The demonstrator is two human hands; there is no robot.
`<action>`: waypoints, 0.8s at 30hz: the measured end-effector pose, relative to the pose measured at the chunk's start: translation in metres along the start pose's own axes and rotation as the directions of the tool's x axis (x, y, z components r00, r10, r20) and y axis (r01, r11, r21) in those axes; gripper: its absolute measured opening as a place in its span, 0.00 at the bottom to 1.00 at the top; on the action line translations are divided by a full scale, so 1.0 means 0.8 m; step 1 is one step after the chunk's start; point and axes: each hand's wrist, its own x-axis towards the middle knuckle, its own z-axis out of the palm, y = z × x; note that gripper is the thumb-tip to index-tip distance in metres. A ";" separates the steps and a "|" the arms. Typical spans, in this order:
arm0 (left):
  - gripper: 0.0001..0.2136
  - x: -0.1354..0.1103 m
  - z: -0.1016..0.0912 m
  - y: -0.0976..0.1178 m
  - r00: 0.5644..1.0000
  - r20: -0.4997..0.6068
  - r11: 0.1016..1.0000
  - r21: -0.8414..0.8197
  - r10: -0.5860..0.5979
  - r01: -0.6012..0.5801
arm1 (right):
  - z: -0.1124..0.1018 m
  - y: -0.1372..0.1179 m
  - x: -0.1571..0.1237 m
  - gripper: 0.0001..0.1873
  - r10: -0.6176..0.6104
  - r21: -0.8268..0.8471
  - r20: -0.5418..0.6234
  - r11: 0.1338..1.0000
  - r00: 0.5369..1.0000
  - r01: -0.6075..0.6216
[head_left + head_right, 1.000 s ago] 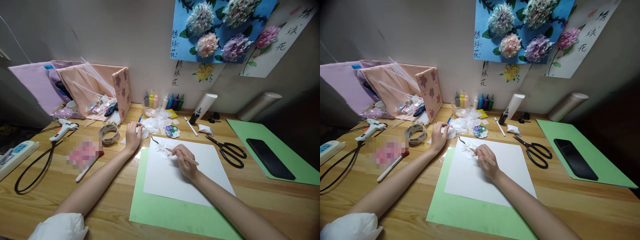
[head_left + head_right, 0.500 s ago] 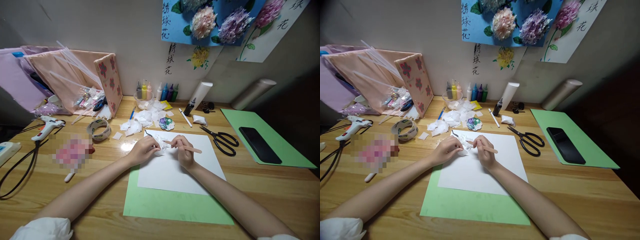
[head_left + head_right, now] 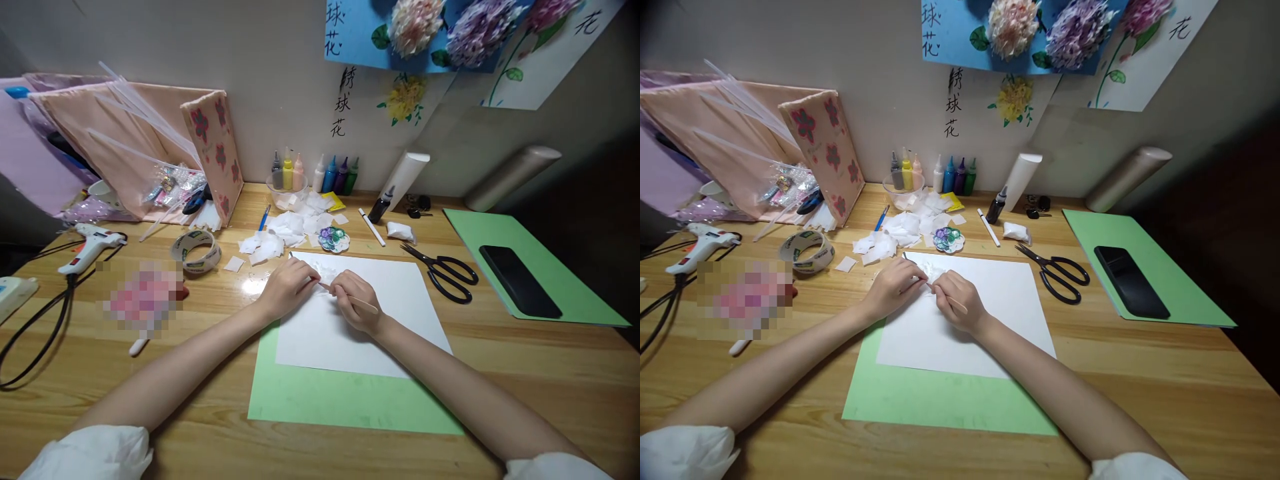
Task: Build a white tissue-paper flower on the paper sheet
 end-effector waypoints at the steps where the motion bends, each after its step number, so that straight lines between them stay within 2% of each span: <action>1: 0.06 0.000 0.000 -0.001 1.000 -0.001 1.000 0.005 0.001 -0.001 | 0.000 0.000 0.001 0.09 0.002 -0.018 0.003 1.000 1.000 -0.002; 8: 0.05 -0.001 0.000 0.000 1.000 -0.012 1.000 -0.001 -0.021 0.021 | 0.002 0.001 0.003 0.09 0.044 -0.089 0.046 0.995 0.998 -0.040; 17: 0.03 0.003 -0.003 -0.002 0.971 -0.133 0.980 -0.065 -0.197 0.190 | 0.009 0.005 0.004 0.10 0.127 -0.135 0.041 0.983 0.991 -0.121; 22: 0.03 0.004 -0.001 -0.004 0.959 -0.134 0.966 -0.102 -0.251 0.239 | 0.011 0.003 0.007 0.11 0.184 -0.133 0.046 0.975 0.982 -0.177; 24: 0.03 0.004 -0.001 -0.005 0.955 -0.133 0.961 -0.112 -0.266 0.252 | 0.010 0.002 0.006 0.11 0.184 -0.092 0.015 0.979 0.983 -0.182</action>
